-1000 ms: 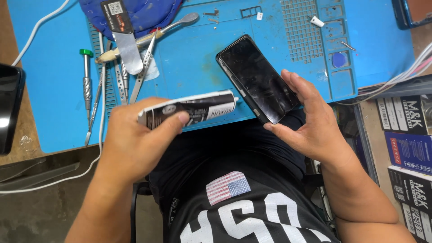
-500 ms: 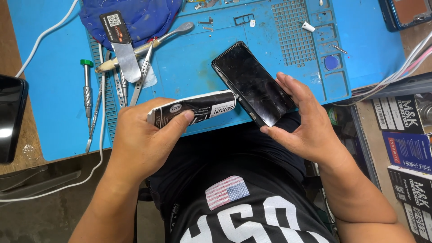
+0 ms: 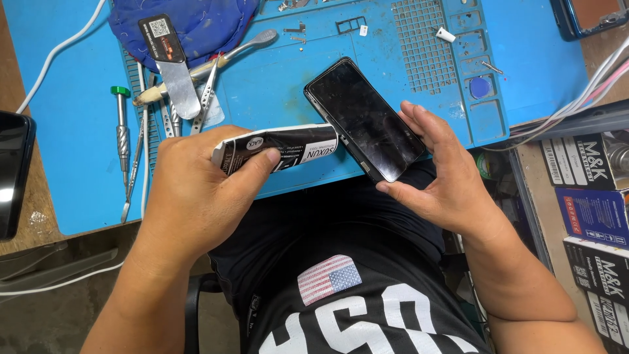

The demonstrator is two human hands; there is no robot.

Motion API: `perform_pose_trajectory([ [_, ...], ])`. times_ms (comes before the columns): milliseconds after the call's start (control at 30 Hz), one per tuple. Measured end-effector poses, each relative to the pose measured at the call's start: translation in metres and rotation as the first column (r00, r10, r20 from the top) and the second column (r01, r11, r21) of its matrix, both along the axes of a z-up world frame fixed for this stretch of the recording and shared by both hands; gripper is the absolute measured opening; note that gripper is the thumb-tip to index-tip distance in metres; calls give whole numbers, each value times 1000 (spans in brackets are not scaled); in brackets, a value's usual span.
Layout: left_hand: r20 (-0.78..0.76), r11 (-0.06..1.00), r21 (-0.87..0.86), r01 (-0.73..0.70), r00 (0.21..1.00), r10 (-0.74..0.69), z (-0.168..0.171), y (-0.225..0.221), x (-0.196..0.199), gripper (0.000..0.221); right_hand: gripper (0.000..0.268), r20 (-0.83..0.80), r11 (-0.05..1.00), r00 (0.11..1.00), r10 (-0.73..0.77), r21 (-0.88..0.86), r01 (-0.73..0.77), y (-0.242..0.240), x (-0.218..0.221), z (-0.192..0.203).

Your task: The person applies adhesive from a tube along the edges of a smartphone. They then use a plastic card to pry the back cover off the device, separating it from the main body.

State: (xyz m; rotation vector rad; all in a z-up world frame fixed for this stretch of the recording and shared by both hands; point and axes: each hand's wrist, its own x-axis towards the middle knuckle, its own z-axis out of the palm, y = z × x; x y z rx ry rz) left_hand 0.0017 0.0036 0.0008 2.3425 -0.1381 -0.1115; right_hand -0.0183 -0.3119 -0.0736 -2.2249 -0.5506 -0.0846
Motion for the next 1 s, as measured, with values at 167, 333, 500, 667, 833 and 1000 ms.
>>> perform_pose_trajectory([
  [167,-56,997,-51,-51,997,49,0,4,-9,20,102,8,999,999,46,22,-46,-3,2,1],
  [333,-105,961,-277,-13,994,-17,-13,-1,-30,10,96,-36,997,997,73,5,-73,-1,2,9],
  [500,-93,946,-322,28,994,-61,-21,-6,-35,13,95,-5,994,997,80,-75,-80,-7,5,7],
  [667,-39,952,-293,86,994,-102,-20,-9,-32,19,94,-12,985,998,55,-164,-56,-8,7,10],
  [833,-99,973,-229,29,994,-53,-11,-12,-29,15,102,-12,989,997,70,-128,-71,-14,7,7],
  [1000,-18,984,-152,91,995,-95,-9,-14,-25,14,104,-90,988,996,29,-150,-42,-15,8,11],
])
